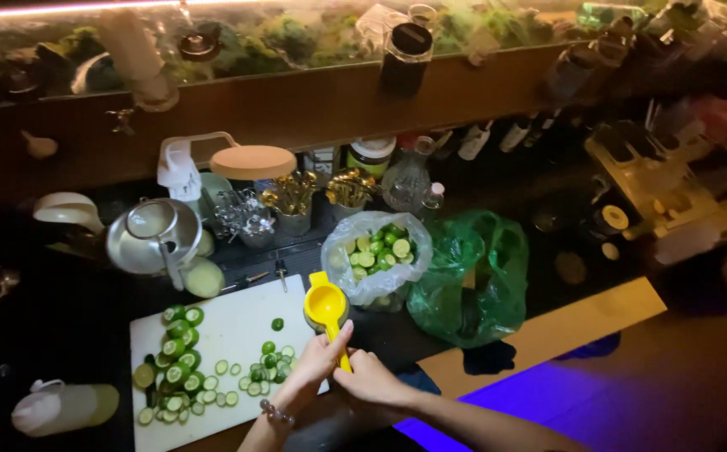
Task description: Squeezing juice from sliced limes using a manual juicer and straining the juice into a glass.
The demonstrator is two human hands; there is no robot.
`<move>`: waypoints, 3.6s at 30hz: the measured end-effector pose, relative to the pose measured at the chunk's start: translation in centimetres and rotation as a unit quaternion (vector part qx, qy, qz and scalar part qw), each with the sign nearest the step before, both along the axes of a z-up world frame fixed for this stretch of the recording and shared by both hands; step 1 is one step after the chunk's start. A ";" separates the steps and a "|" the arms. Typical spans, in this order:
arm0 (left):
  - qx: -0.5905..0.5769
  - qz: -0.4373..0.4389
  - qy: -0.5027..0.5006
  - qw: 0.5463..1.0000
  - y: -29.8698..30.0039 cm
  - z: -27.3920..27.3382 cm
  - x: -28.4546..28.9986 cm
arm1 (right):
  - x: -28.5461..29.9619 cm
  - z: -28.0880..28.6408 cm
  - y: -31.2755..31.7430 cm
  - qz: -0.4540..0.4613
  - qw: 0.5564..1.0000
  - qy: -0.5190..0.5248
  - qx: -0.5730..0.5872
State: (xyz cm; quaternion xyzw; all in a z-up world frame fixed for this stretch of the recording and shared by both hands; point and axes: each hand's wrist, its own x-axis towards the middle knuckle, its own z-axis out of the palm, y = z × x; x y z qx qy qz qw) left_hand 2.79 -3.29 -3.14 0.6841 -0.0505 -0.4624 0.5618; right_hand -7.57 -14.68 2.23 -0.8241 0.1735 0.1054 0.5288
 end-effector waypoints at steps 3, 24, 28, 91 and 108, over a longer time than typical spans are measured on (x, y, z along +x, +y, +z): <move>-0.043 0.031 0.169 0.984 1.0 7.7 -0.2 | 2.1 8.6 -2.3 0.120 0.981 0.147 0.041; -0.189 0.113 0.303 0.927 2.3 1.9 -1.8 | 14.2 5.6 -4.1 0.278 0.886 -0.024 -0.370; -0.126 0.097 0.299 0.941 4.1 0.2 0.4 | 14.6 7.9 -6.0 0.291 0.904 0.025 -0.312; -0.151 0.068 0.210 0.964 -0.1 2.8 -1.6 | -1.6 10.0 0.3 -0.179 0.886 0.264 0.335; -0.135 0.053 -0.014 0.989 -0.7 -0.1 -1.8 | 1.0 2.5 1.0 -0.098 0.970 0.208 -0.076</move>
